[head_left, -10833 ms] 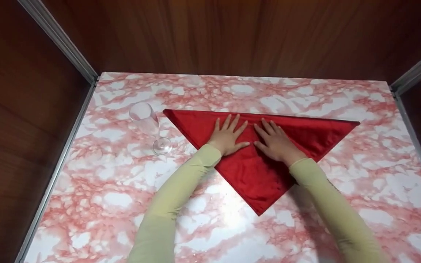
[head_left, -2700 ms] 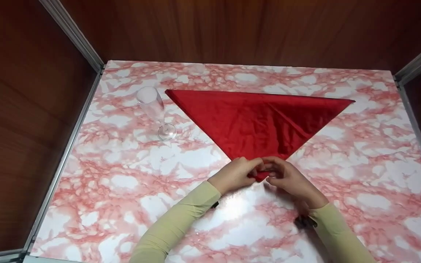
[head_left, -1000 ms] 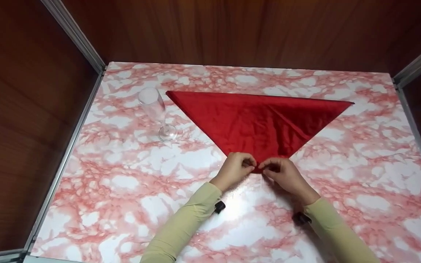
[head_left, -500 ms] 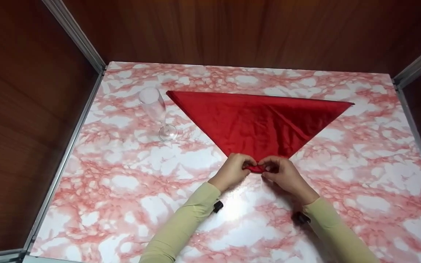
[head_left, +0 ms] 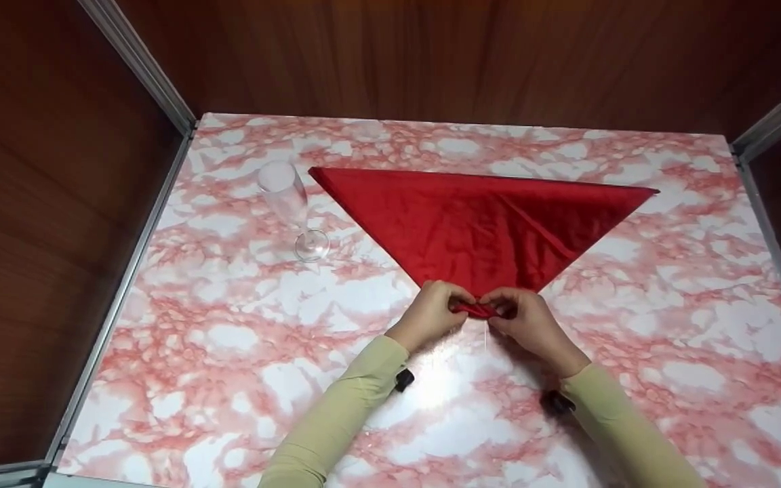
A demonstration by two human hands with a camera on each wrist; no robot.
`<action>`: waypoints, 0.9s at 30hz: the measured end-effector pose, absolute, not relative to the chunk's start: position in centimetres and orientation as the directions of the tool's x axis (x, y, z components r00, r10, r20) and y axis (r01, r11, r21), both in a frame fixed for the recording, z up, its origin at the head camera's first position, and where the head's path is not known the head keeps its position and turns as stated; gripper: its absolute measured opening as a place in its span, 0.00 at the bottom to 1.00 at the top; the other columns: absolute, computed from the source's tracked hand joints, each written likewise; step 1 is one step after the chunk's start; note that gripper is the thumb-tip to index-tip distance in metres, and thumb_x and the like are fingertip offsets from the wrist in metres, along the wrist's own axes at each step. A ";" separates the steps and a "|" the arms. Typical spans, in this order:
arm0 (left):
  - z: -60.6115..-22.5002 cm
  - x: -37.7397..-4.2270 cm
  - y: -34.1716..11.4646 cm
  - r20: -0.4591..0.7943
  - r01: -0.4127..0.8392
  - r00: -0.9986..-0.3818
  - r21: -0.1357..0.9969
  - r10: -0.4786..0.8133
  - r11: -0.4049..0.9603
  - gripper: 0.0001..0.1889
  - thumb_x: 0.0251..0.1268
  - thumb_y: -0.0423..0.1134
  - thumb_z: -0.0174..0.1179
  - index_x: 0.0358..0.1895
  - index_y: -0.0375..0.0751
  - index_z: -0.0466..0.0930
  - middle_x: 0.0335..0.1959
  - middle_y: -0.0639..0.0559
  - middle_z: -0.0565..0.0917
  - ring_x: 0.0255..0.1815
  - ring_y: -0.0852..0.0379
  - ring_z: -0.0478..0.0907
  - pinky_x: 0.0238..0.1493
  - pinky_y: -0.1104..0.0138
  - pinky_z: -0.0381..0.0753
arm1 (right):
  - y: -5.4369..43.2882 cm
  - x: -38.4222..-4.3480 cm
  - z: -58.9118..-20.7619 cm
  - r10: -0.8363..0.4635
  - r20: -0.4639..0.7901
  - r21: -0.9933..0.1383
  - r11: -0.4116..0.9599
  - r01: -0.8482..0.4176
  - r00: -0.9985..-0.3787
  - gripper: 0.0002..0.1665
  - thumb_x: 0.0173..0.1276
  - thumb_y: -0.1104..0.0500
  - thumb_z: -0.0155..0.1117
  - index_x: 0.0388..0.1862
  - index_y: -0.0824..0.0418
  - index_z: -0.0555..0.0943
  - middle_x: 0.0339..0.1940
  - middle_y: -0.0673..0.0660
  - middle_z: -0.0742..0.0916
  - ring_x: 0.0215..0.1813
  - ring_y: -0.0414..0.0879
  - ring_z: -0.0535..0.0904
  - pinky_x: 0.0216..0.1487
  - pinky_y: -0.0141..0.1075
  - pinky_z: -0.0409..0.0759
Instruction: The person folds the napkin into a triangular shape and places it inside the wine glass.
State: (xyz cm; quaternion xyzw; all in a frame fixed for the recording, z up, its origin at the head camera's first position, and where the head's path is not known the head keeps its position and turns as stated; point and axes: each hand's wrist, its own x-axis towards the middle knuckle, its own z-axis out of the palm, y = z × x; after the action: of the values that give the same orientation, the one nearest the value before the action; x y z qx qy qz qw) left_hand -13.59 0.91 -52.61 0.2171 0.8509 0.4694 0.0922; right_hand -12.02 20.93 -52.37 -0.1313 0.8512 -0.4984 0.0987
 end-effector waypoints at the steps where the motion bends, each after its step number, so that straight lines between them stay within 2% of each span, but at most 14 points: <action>1: -52.6 -13.6 0.9 0.051 0.287 -0.888 0.838 0.457 0.464 0.11 0.51 0.24 0.64 0.38 0.38 0.87 0.33 0.55 0.86 0.28 0.66 0.75 0.31 0.77 0.73 | 21.0 -12.0 -52.4 -0.320 -0.036 -0.874 0.470 -0.126 -0.947 0.17 0.52 0.78 0.66 0.42 0.70 0.83 0.34 0.62 0.85 0.33 0.53 0.78 0.28 0.29 0.74; 6: -52.9 -13.8 0.8 0.080 0.309 -0.878 0.848 0.471 0.431 0.10 0.50 0.24 0.65 0.36 0.38 0.88 0.36 0.53 0.85 0.37 0.64 0.78 0.37 0.77 0.75 | 21.0 -12.1 -52.1 -0.306 -0.050 -0.861 0.495 -0.114 -0.951 0.16 0.54 0.76 0.67 0.41 0.65 0.85 0.33 0.56 0.85 0.34 0.47 0.77 0.32 0.29 0.74; 18: -52.8 -14.1 0.6 0.072 0.283 -0.874 0.879 0.480 0.383 0.10 0.50 0.23 0.65 0.35 0.38 0.87 0.30 0.54 0.85 0.26 0.68 0.75 0.29 0.77 0.74 | 21.0 -12.2 -52.1 -0.302 -0.026 -0.841 0.522 -0.143 -0.953 0.14 0.54 0.75 0.64 0.37 0.63 0.87 0.34 0.54 0.84 0.36 0.46 0.76 0.35 0.30 0.74; 27: -52.7 -14.2 0.7 0.061 0.282 -0.856 0.887 0.514 0.365 0.07 0.52 0.26 0.67 0.35 0.38 0.86 0.30 0.54 0.86 0.29 0.69 0.79 0.34 0.77 0.77 | 21.1 -12.6 -52.0 -0.333 -0.074 -0.838 0.531 -0.122 -0.940 0.13 0.55 0.74 0.62 0.37 0.65 0.86 0.35 0.55 0.86 0.37 0.46 0.77 0.36 0.29 0.74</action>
State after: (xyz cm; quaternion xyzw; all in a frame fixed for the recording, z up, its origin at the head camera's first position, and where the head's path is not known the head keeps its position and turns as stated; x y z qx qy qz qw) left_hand -14.25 0.67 -52.71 0.2432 0.8182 0.5083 0.1141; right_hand -12.61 21.12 -52.00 -0.1312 0.8677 -0.4659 0.1130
